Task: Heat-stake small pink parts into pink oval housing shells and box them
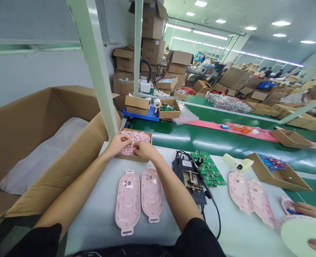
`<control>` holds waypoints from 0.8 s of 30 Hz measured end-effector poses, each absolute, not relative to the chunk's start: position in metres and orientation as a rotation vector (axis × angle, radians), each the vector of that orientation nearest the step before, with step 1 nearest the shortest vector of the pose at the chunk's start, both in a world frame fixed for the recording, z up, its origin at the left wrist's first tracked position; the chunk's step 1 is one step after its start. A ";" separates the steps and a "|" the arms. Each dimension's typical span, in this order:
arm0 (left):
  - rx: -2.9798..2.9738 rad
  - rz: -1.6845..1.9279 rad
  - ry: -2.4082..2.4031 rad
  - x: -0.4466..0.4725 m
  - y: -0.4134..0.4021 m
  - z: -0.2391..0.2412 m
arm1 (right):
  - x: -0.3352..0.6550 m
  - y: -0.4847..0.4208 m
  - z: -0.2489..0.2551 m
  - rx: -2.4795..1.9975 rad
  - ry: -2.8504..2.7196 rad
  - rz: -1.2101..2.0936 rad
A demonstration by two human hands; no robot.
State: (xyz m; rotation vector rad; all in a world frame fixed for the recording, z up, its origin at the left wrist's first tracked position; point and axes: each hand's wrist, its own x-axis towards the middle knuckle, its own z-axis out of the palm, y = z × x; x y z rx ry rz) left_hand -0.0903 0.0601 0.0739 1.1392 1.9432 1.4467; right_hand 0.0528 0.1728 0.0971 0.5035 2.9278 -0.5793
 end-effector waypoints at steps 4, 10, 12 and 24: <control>1.100 1.490 1.927 -0.077 0.051 0.078 | 0.040 0.167 0.089 0.534 2.940 -0.532; 1.237 1.438 1.920 -0.041 -0.003 0.083 | 0.043 0.163 0.096 0.600 3.013 -0.515; 1.304 1.367 1.912 -0.030 -0.027 0.075 | 0.058 0.161 0.103 0.644 3.071 -0.542; 2.246 0.645 2.131 -0.010 -0.070 0.018 | 0.201 0.124 0.064 1.000 2.903 -1.179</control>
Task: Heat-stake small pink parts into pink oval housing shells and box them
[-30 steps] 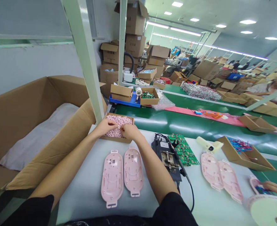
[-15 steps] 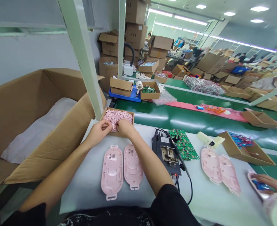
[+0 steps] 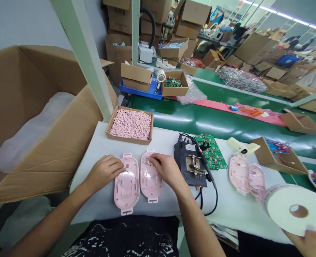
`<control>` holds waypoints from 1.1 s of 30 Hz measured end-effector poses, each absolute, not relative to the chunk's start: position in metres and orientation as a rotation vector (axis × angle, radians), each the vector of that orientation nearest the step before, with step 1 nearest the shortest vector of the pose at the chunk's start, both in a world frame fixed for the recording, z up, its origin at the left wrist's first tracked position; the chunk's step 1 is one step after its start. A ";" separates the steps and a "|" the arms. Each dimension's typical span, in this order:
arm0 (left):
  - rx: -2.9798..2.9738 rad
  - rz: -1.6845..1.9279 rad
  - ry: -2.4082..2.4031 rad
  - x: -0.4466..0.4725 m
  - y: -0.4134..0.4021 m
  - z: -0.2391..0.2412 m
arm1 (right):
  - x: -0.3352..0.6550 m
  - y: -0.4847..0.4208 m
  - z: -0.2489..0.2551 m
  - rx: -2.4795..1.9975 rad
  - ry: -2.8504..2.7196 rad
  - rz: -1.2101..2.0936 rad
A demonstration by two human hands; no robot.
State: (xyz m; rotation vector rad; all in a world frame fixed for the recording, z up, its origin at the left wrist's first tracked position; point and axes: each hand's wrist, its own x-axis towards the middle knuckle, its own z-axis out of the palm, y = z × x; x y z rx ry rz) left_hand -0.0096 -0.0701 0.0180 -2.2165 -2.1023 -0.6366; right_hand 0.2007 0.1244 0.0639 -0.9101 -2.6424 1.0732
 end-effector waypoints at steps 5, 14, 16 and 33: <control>-2.184 -0.571 -2.067 -0.005 -0.062 0.020 | 0.195 0.129 0.050 -0.860 -2.844 0.827; -2.126 -0.620 -2.113 0.002 -0.067 0.020 | 0.178 0.142 0.040 -0.611 -3.070 0.576; -2.115 -0.637 -2.147 0.003 -0.069 0.021 | 0.176 0.144 0.037 -0.573 -3.073 0.536; -1.876 -1.019 -2.605 -0.002 -0.069 0.002 | 0.181 0.146 0.038 -0.512 -2.964 0.598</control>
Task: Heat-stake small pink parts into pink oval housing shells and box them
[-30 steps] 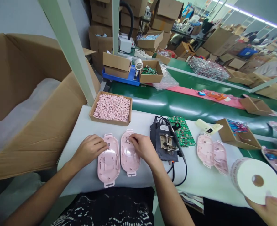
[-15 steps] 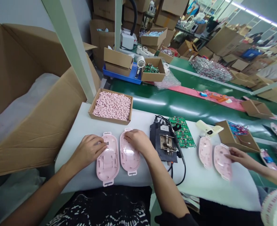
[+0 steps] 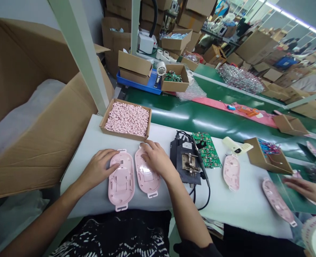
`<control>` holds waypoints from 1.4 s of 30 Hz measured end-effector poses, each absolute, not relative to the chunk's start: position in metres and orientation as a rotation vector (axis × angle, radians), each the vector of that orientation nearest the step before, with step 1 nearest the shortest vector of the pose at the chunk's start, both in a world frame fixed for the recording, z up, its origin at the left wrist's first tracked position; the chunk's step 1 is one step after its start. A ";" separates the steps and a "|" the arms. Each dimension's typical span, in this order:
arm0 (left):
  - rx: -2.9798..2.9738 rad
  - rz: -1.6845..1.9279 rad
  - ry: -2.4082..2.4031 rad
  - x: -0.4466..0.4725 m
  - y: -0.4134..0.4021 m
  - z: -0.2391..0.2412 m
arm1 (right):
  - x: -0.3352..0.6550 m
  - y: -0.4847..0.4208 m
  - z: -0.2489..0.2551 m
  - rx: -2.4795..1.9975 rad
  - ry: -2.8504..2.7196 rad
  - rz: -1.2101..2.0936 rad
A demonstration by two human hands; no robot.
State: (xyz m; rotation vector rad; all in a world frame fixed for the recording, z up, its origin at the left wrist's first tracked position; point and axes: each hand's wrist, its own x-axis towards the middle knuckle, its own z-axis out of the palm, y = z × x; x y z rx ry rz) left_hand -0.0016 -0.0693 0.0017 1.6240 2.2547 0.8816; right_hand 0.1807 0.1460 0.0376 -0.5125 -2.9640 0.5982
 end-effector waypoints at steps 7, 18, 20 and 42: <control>1.546 0.862 2.253 -0.002 -0.068 0.005 | 0.179 0.147 0.033 -0.601 -2.930 0.764; 1.453 0.717 2.313 0.004 -0.059 0.005 | 0.175 0.144 0.032 -0.677 -2.937 0.766; 1.458 0.740 2.334 0.007 -0.060 0.005 | 0.176 0.143 0.031 -0.726 -2.925 0.791; 1.839 0.789 2.446 0.012 -0.072 0.009 | 0.182 0.143 0.025 -0.871 -2.815 1.033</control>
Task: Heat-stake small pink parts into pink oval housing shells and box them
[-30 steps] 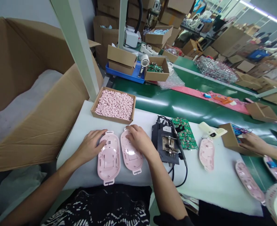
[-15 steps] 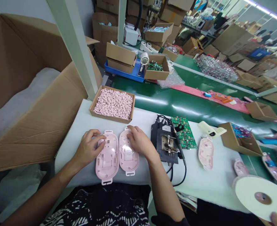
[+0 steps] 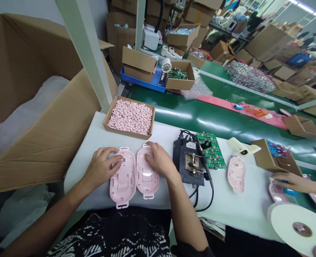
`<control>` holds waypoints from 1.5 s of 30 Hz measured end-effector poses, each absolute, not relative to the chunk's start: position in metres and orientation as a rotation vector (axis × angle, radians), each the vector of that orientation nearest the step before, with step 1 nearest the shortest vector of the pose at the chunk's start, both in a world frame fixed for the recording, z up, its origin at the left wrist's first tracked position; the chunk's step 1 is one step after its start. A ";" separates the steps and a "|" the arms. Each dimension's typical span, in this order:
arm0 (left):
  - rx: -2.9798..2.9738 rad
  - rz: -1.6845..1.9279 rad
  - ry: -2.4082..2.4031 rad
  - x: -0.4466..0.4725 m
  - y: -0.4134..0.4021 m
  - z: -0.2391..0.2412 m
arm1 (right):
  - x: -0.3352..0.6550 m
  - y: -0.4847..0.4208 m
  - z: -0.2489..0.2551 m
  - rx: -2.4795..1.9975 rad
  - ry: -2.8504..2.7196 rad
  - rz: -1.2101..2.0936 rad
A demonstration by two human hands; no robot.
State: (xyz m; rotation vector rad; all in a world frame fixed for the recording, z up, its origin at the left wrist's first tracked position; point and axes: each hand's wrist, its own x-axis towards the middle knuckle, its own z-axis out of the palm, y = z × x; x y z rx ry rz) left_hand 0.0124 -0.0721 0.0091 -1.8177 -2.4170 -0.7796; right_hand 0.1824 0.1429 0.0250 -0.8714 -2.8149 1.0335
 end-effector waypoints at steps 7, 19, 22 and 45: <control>-1.737 -0.731 -2.414 0.017 -0.072 0.013 | 0.179 0.146 0.012 -0.920 -2.778 1.082; -1.783 -0.924 -2.505 0.012 -0.073 0.014 | 0.188 0.127 0.002 -1.019 -2.631 1.067; -1.882 -0.868 -2.556 0.006 -0.075 0.018 | 0.189 0.122 -0.002 -0.998 -2.579 1.024; -2.041 -0.842 -2.448 -0.010 -0.063 0.016 | 0.187 0.120 -0.007 -1.015 -2.490 0.954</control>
